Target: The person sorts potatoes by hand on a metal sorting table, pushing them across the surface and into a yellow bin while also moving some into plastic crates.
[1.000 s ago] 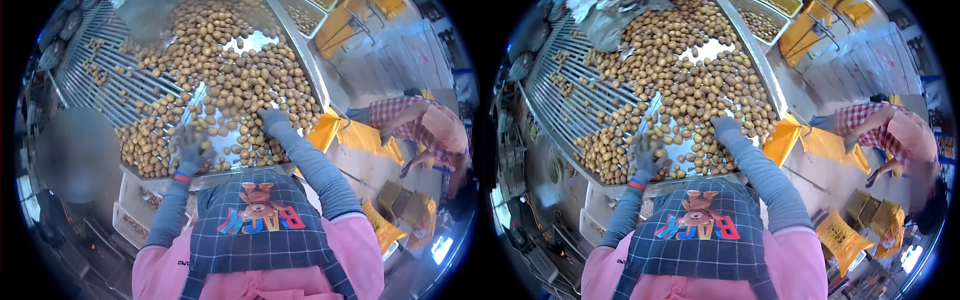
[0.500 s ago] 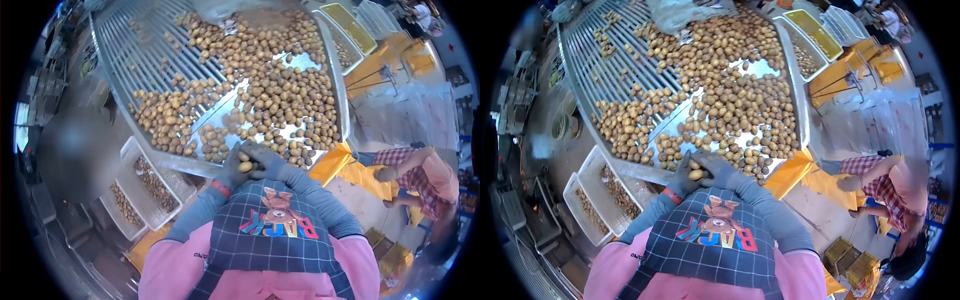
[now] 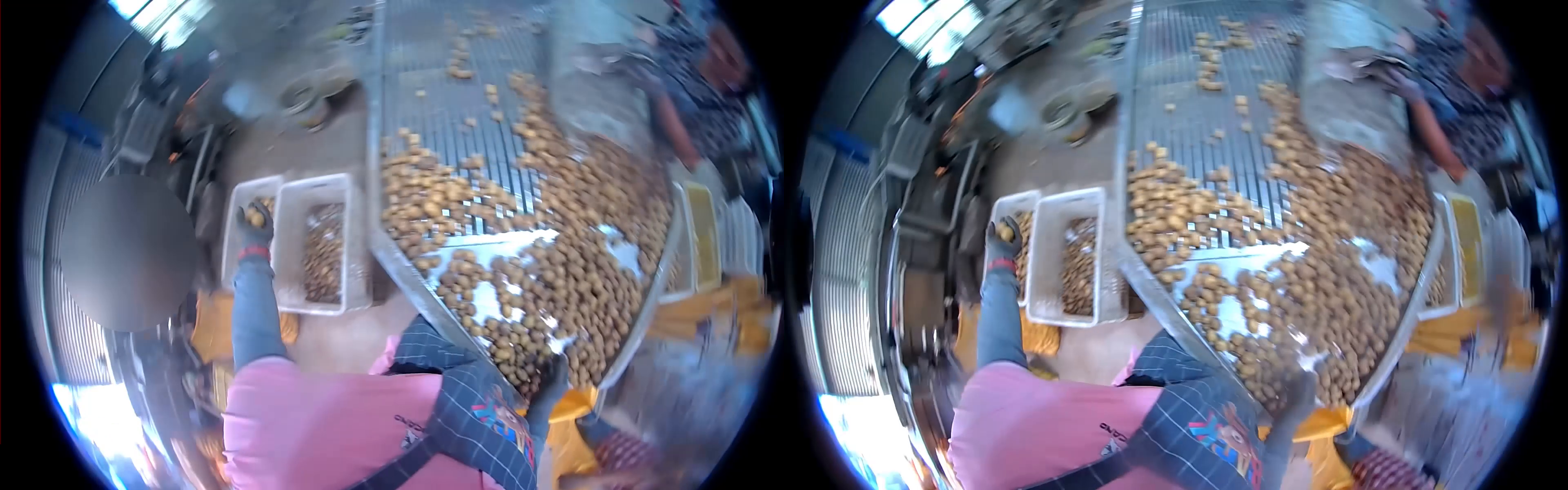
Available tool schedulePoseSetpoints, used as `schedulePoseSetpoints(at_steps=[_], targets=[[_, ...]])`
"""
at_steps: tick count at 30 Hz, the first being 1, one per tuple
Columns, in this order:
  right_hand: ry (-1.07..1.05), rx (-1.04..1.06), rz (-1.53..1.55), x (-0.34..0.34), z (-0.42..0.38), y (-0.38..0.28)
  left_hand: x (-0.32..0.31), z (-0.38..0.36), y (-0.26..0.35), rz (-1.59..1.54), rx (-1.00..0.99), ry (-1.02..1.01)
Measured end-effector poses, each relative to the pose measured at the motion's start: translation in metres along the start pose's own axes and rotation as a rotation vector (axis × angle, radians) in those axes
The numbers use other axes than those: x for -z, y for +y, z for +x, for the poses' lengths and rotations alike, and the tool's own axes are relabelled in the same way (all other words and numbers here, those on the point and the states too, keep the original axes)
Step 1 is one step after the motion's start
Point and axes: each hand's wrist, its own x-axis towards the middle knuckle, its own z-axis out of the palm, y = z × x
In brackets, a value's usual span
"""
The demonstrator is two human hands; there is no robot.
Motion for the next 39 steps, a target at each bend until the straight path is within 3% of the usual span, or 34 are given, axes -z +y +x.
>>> schedulePoseSetpoints(at_steps=[1, 2, 3, 4, 5, 6, 8, 10, 11, 12, 13, 14, 15, 16, 17, 18, 19, 21, 22, 23, 24, 26, 29, 31, 32, 33, 34, 35, 36, 37, 38, 39], targets=[[-0.231, 0.482, -0.531, 0.040, 0.039, 0.019, 0.021, 0.023, 0.054, 0.238, -0.178, -0.026], [-0.192, 0.329, -0.441, 0.043, 0.048, 0.006, 0.042, 0.040, 0.091, 0.488, -0.327, -0.048], [-0.141, 0.255, -0.322, 0.035, 0.050, -0.010, 0.037, 0.015, 0.093, 0.492, -0.333, -0.028], [-0.080, 0.181, -0.203, 0.014, 0.053, -0.023, 0.012, -0.031, 0.086, 1.236, -0.646, 0.306], [-0.098, 0.278, -0.329, -0.001, 0.065, -0.030, -0.004, -0.062, 0.080, 1.980, -0.926, 0.662], [-0.118, 0.382, -0.442, -0.024, 0.076, -0.035, 0.013, -0.043, 0.078, 1.983, -0.925, 0.665], [-0.328, 0.469, -0.461, -0.113, 0.068, -0.044, 0.041, 0.021, 0.051, 0.197, -0.330, 0.247], [-0.591, 0.579, -0.724, -0.194, 0.070, -0.027, 0.034, 0.014, -0.064, 0.765, -0.340, -0.082], [-0.676, 0.476, -0.767, -0.229, 0.057, -0.013, 0.038, 0.041, -0.108, 1.336, -0.521, -0.275], [-0.768, 0.660, -0.910, -0.262, 0.035, -0.006, 0.044, 0.061, -0.172, 1.869, -0.714, -0.546], [-0.887, 0.415, -0.755, -0.270, 0.047, 0.029, -0.007, -0.019, -0.245, 1.763, -0.785, -0.560], [-0.956, 0.436, -0.901, -0.268, 0.031, 0.028, -0.038, -0.094, -0.295, 2.246, -0.713, -0.558], [-1.089, 0.660, -1.857, -0.301, 0.015, 0.011, -0.024, -0.118, -0.346, 2.459, -0.662, -0.609], [-1.051, 0.805, -1.903, -0.272, 0.007, 0.029, -0.012, -0.142, -0.385, 2.677, -0.647, -0.643], [-0.973, 0.742, -1.907, -0.234, 0.011, 0.040, -0.022, -0.208, -0.405, 2.585, -0.730, -0.558], [-0.997, 0.954, -1.817, -0.198, 0.015, 0.051, -0.019, -0.235, -0.417, 2.668, -0.668, -0.768], [-1.034, 1.179, -1.718, -0.165, 0.019, 0.056, -0.001, -0.257, -0.422, 2.606, -0.709, -1.103], [-1.039, 0.996, -1.733, -0.096, 0.017, 0.040, 0.037, -0.297, -0.424, 2.375, -0.706, -1.882], [-0.967, 1.003, -1.680, -0.062, 0.019, 0.038, 0.046, -0.322, -0.421, 2.128, -0.645, -2.121], [-0.891, 1.010, -1.633, -0.033, 0.022, 0.033, 0.049, -0.343, -0.423, 1.854, -0.572, -2.328], [-0.870, 0.949, -1.780, -0.014, 0.021, 0.019, 0.051, -0.354, -0.432, 1.832, -0.562, -2.365], [-0.821, 0.848, -1.927, 0.014, 0.021, -0.008, 0.053, -0.371, -0.457, 1.536, -0.607, -2.730], [-0.657, 0.917, -1.892, 0.034, 0.033, -0.044, 0.041, -0.392, -0.502, 1.381, -0.388, -2.867], [-0.646, 0.423, -1.605, 0.023, 0.051, -0.083, 0.040, -0.416, -0.535, 1.334, -0.455, -2.983], [-0.520, 0.540, -1.465, 0.028, 0.075, -0.090, 0.040, -0.429, -0.549, 1.317, -0.556, -3.060], [-0.471, 0.254, -1.284, 0.001, 0.080, -0.137, 0.036, -0.440, -0.559, 1.294, -0.541, -3.085], [-0.206, 0.379, -1.259, 0.004, 0.122, -0.130, 0.028, -0.453, -0.567, 1.252, -0.459, -3.112], [-0.074, 0.507, -1.258, -0.005, 0.152, -0.142, 0.017, -0.464, -0.576, 1.208, -0.384, -3.136], [0.102, 0.658, -1.380, -0.009, 0.192, -0.140, 0.003, -0.466, -0.589, 1.121, -0.098, -3.209], [0.099, 0.528, -1.487, -0.026, 0.202, -0.146, -0.017, -0.459, -0.605, 1.037, 0.191, -3.252], [0.087, 0.393, -1.583, -0.047, 0.207, -0.153, -0.043, -0.447, -0.626, 1.321, 0.643, -3.095], [0.048, 0.401, -1.684, -0.072, 0.202, -0.141, -0.057, -0.407, -0.642, 0.957, 0.265, -2.933]])
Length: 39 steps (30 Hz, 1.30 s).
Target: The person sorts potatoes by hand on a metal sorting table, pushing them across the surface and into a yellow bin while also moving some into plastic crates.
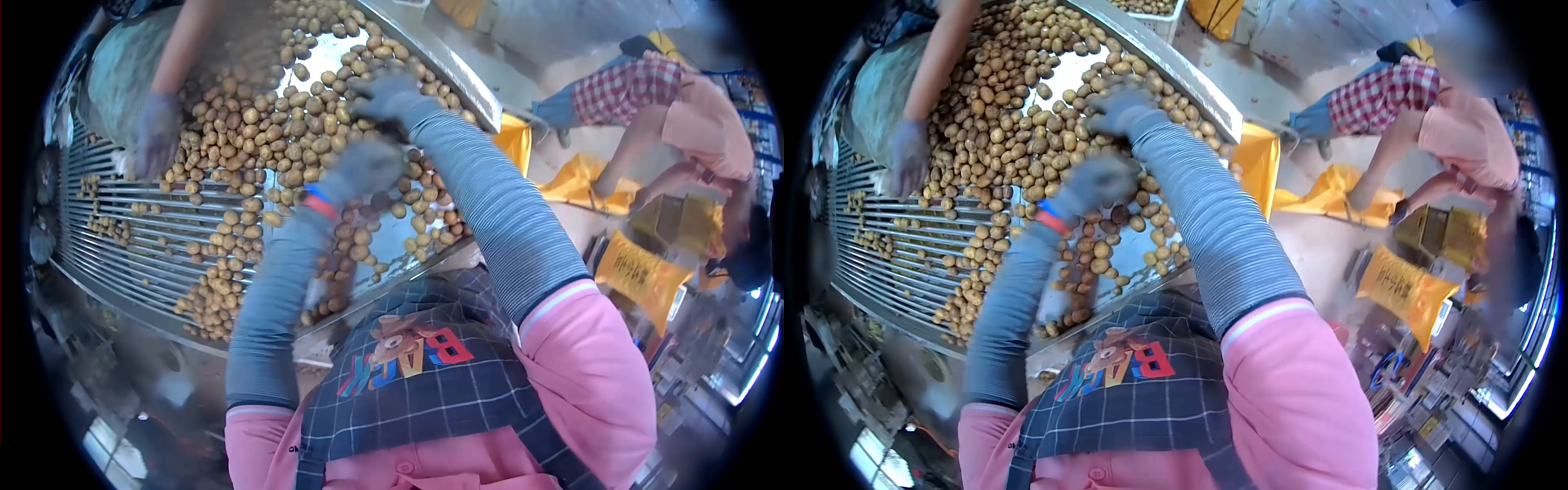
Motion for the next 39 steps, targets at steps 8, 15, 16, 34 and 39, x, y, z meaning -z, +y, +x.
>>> schedulePoseSetpoints(at_steps=[8, 15, 16, 34, 39], targets=[[0.162, 0.621, -0.143, -0.071, -0.123, 0.030, -0.008, -0.172, -0.001, 0.604, 0.377, 0.088], [0.155, 0.118, -0.037, -0.094, -0.151, 0.001, -0.118, -0.125, 0.118, 0.550, 0.597, 0.162], [0.184, 0.308, 0.008, -0.103, -0.172, -0.005, -0.117, -0.128, 0.113, 0.556, 0.592, 0.174], [-0.202, 1.014, 0.189, -0.170, -0.225, -0.122, -0.089, -0.377, 0.089, 0.797, 1.433, 0.473], [-0.111, 0.783, -0.075, -0.101, -0.235, 0.013, -0.117, -0.197, 0.125, 0.654, 1.121, 0.306]])
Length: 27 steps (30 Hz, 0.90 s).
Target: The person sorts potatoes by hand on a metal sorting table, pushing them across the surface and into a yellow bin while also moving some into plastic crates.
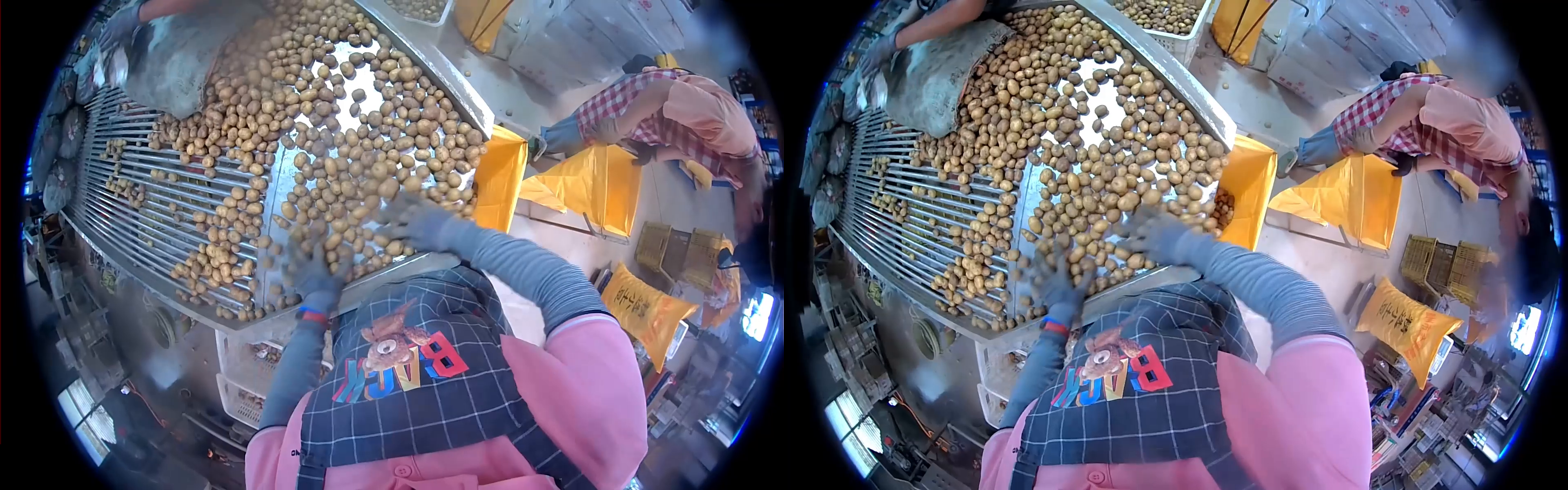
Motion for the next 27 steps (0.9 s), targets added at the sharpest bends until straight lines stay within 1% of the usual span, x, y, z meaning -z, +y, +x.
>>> schedulePoseSetpoints(at_steps=[1, 2, 3, 4, 5, 7, 8, 9, 10, 11, 12, 13, 14, 15, 16, 17, 18, 19, 20, 21, 23, 24, 25, 27], targets=[[-0.074, -0.059, -0.031, 0.026, -0.016, 0.012, -0.013, 0.010, 0.014, -0.076, -0.099, 0.025], [-0.057, -0.099, -0.078, 0.031, -0.024, 0.026, -0.025, 0.021, 0.027, -0.149, -0.198, 0.052], [-0.069, -0.181, -0.035, 0.023, -0.034, 0.046, -0.018, 0.032, 0.049, -0.093, -0.220, -0.017], [-0.011, -0.126, 0.028, 0.018, -0.042, 0.072, -0.010, 0.040, 0.071, -0.038, -0.242, -0.087], [-0.043, -0.201, 0.022, 0.036, -0.046, 0.080, -0.005, 0.045, 0.084, -0.047, -0.238, -0.080], [-0.097, -0.300, 0.455, 0.061, -0.035, 0.117, 0.002, 0.054, 0.100, -0.087, -0.517, -0.095], [-0.045, -0.468, 0.508, 0.076, -0.024, 0.137, 0.003, 0.060, 0.098, -0.090, -0.524, -0.088], [0.011, -0.635, 0.561, 0.091, -0.012, 0.153, 0.004, 0.064, 0.094, -0.152, -0.725, -0.246], [0.231, -0.818, 0.605, 0.115, 0.006, 0.153, 0.004, 0.067, 0.087, -0.211, -0.922, -0.412], [0.557, -0.857, 0.618, 0.107, 0.024, 0.169, 0.019, 0.068, 0.075, -0.425, -1.007, -0.237], [0.648, -0.933, 0.832, 0.112, 0.047, 0.167, 0.030, 0.081, 0.055, -0.544, -0.991, -0.203], [0.644, -0.913, 0.811, 0.089, 0.074, 0.174, 0.041, 0.100, 0.028, -0.663, -0.971, -0.174], [0.442, -0.909, 0.562, 0.082, 0.104, 0.161, 0.054, 0.115, -0.006, -0.735, -0.886, 0.104], [0.171, -0.986, 0.081, 0.111, 0.126, 0.106, 0.065, 0.121, -0.059, -0.531, -0.701, 0.191], [0.286, -0.998, 0.008, 0.090, 0.148, 0.072, 0.019, 0.156, -0.149, -0.481, -0.553, 0.371], [0.211, -0.924, 0.095, 0.085, 0.162, 0.045, 0.017, 0.166, -0.222, -0.343, -0.310, 0.453], [0.063, -0.873, 0.061, 0.058, 0.182, 0.033, 0.039, 0.169, -0.269, 0.018, -0.170, 0.575], [-0.009, -0.818, 0.111, 0.085, 0.171, -0.008, 0.061, 0.155, -0.296, 0.175, 0.339, 0.391], [0.061, -0.729, 0.024, 0.073, 0.163, -0.033, 0.009, 0.148, -0.429, 0.682, 0.026, 0.190], [0.053, -0.572, -0.091, 0.045, 0.153, -0.047, 0.003, 0.125, -0.435, 0.668, 0.011, 0.186], [0.043, -0.367, -0.180, 0.039, 0.115, -0.071, 0.009, 0.086, -0.419, 0.598, 0.185, -0.002], [0.131, -0.313, -0.075, 0.016, 0.095, -0.069, 0.009, 0.070, -0.411, 0.563, 0.277, -0.094], [0.221, -0.251, 0.028, -0.005, 0.074, -0.060, -0.002, 0.056, -0.404, 0.482, 0.224, 0.035], [0.112, -0.278, 0.023, 0.013, 0.026, -0.049, -0.040, 0.046, -0.364, 0.874, 0.479, 0.109]])
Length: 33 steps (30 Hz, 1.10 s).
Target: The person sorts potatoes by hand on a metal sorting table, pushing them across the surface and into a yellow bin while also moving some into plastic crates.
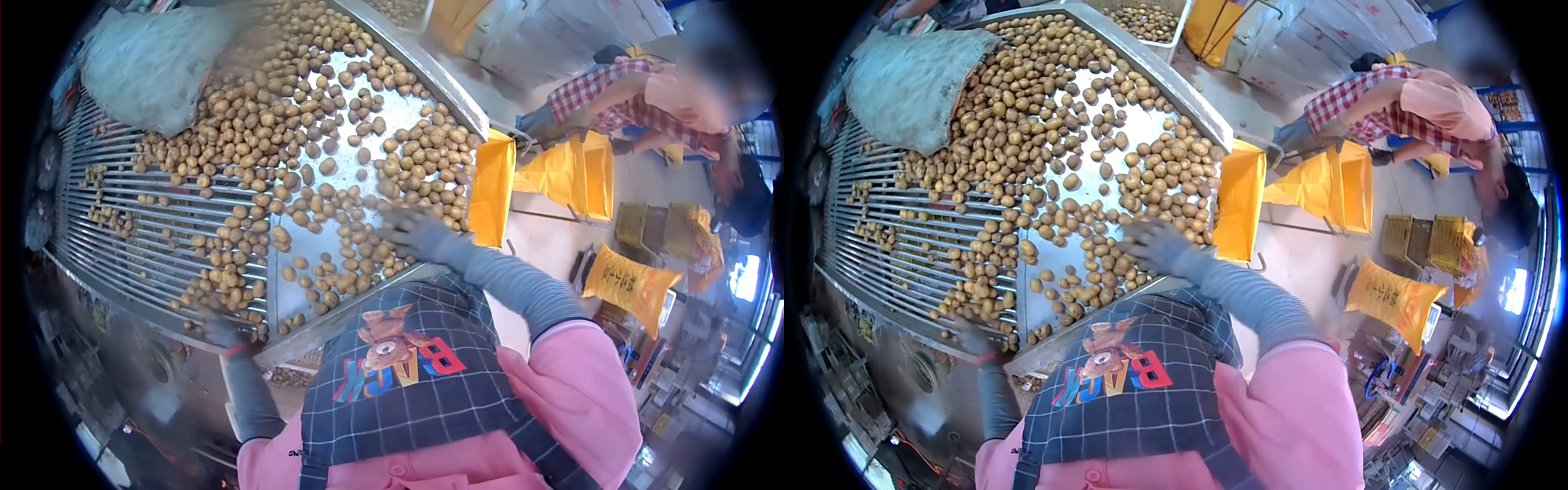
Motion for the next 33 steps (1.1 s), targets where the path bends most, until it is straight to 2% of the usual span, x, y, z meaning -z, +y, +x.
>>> schedulePoseSetpoints(at_steps=[1, 2, 3, 4, 6, 7, 8, 9, 10, 11, 12, 13, 15, 16, 17, 19, 21, 22, 24, 25, 27, 28, 29, 31, 32, 33], targets=[[-0.012, 0.003, 0.019, -0.002, -0.015, 0.019, 0.065, -0.031, -0.001, -0.721, -0.018, -0.059], [-0.025, 0.008, 0.040, -0.006, -0.023, 0.038, 0.082, -0.037, 0.018, -0.698, 0.180, -0.355], [-0.029, 0.025, 0.038, -0.004, -0.026, 0.053, 0.119, -0.062, 0.040, -0.553, 0.191, -0.185], [-0.023, 0.001, -0.024, -0.002, -0.028, 0.068, 0.090, -0.077, 0.060, -0.646, 0.131, -0.100], [-0.028, -0.006, -0.079, -0.001, -0.029, 0.081, 0.154, -0.095, 0.085, -0.989, 0.029, -0.240], [0.187, -0.120, 0.161, 0.003, -0.025, 0.087, 0.187, -0.111, 0.107, -0.668, -0.095, -0.081], [0.402, -0.236, 0.404, 0.007, -0.023, 0.092, 0.223, -0.121, 0.116, -0.691, -0.211, -0.184], [0.403, -0.226, 0.405, 0.013, -0.023, 0.098, 0.222, -0.133, 0.136, -1.152, -0.369, -0.068], [0.462, -0.409, 0.752, 0.020, -0.025, 0.104, 0.244, -0.150, 0.151, -1.199, -0.453, -0.064], [0.510, -0.595, 1.102, 0.026, -0.029, 0.109, 0.319, -0.150, 0.143, -0.910, -0.577, -0.206], [0.495, -0.646, 1.065, 0.040, -0.035, 0.111, 0.321, -0.160, 0.165, -1.196, -0.655, -0.060], [0.496, -0.644, 1.066, 0.034, -0.039, 0.122, 0.332, -0.160, 0.179, -1.195, -0.653, -0.058], [0.152, -0.274, 0.529, 0.016, -0.047, 0.144, 0.352, -0.153, 0.207, -1.029, -0.842, -0.008], [0.104, -0.128, 0.227, 0.028, -0.048, 0.144, 0.358, -0.143, 0.220, -1.026, -0.840, -0.011], [0.102, -0.124, 0.230, 0.041, -0.043, 0.147, 0.362, -0.130, 0.233, -0.920, -0.844, 0.021], [0.104, -0.624, 0.644, 0.065, -0.014, 0.153, 0.369, -0.105, 0.254, -0.810, -0.846, 0.046], [0.535, -0.459, 0.437, 0.058, 0.018, 0.169, 0.377, -0.077, 0.275, -0.752, -0.812, 0.159], [0.535, -0.471, 0.444, 0.050, 0.034, 0.170, 0.383, -0.066, 0.286, -0.783, -0.803, 0.179], [0.232, -0.454, 0.263, 0.039, 0.058, 0.170, 0.406, -0.043, 0.301, -0.751, -0.810, 0.147], [0.229, -0.466, 0.262, 0.048, 0.054, 0.161, 0.410, -0.035, 0.307, -0.783, -0.840, 0.164], [-0.041, -0.415, 0.084, 0.062, 0.045, 0.137, 0.418, -0.023, 0.305, -0.850, -0.914, 0.108], [-0.025, -0.255, 0.050, 0.046, 0.030, 0.149, 0.443, -0.022, 0.282, -0.768, -0.969, 0.078], [0.077, -0.139, -0.019, 0.025, 0.014, 0.164, 0.428, -0.012, 0.280, -0.774, -0.964, 0.070], [0.122, -0.171, -0.076, 0.030, -0.006, 0.170, 0.376, 0.027, 0.268, -1.477, -1.371, -0.140], [0.120, -0.168, -0.073, 0.039, 0.000, 0.173, 0.362, 0.037, 0.238, -1.583, -1.269, 0.095], [0.027, -0.314, 0.121, 0.056, 0.011, 0.177, 0.350, 0.047, 0.197, -1.668, -1.160, 0.335]])
